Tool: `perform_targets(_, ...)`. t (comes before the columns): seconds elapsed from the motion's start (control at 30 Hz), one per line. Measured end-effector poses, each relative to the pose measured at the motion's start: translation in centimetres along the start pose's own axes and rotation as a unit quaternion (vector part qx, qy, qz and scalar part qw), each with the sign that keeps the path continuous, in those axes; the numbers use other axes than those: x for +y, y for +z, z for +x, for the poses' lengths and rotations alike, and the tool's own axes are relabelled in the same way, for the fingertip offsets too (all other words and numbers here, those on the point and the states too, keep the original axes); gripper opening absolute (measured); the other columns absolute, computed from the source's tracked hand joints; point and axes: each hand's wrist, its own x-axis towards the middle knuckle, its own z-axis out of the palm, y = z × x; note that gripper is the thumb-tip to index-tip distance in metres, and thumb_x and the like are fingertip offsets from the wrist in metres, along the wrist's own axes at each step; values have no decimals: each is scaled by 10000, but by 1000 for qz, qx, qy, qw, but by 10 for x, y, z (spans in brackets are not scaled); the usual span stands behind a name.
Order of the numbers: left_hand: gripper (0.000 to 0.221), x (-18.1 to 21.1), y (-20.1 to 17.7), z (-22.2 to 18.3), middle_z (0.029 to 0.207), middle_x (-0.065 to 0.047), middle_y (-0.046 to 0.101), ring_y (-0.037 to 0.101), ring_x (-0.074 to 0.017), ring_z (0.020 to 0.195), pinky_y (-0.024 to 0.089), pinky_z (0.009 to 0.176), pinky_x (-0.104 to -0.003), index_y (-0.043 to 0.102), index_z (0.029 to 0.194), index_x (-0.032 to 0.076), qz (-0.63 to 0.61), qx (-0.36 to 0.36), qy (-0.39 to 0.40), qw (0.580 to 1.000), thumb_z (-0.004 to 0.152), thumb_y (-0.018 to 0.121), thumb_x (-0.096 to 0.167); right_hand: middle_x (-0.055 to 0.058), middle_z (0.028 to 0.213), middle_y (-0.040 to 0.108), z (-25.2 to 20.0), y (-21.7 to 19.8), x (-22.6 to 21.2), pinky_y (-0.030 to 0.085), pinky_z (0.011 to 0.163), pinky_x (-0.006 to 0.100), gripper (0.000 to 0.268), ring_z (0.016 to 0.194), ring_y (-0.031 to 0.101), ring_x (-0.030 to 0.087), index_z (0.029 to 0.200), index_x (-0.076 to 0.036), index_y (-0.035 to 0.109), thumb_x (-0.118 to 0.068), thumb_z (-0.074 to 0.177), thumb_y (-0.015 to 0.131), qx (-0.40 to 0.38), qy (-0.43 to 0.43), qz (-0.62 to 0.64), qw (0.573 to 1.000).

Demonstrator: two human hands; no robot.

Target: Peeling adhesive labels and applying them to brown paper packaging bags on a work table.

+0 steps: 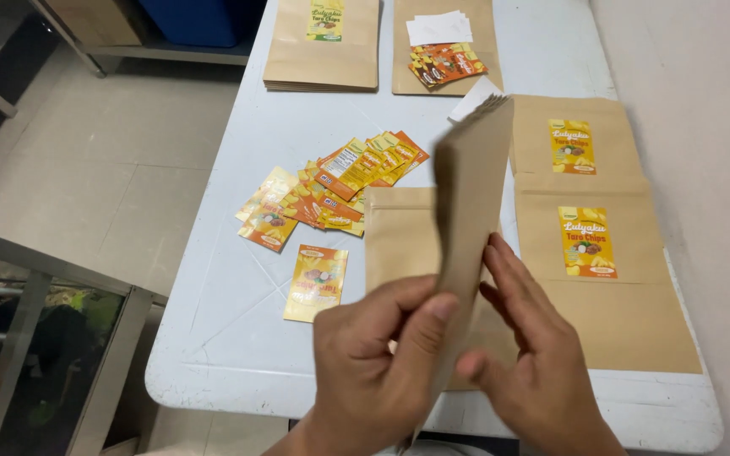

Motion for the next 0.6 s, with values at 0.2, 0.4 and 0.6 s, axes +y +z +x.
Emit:
perform_targets(0.2,297,1,10,-2,913,-29,809,651,-13,749,595,648,-206,762,1135,30,-206,-95,-157,961,854,803,117,227,1669,332,-17,-2,-11,305,1252,419,1039,1556,346,311,1566,31,286,-357,744,790,-25,-43,-37,998)
perform_targets(0.4,420,-6,23,3,1002,-119,821,764,-136,993,655,959,-284,770,1106,-13,-329,-92,-250,906,701,872,38,210,1655,372,-35,-3,-1,341,1236,383,864,1537,375,274,1520,62,361,-98,765,748,37,51,155,986)
perform_targets(0.6,379,-8,34,8,1018,-116,817,744,-104,925,660,907,-269,768,1099,17,-311,-131,-229,913,738,859,86,209,1476,602,-39,-18,-5,488,1127,346,769,1329,613,245,1469,77,471,-262,811,683,94,57,90,990)
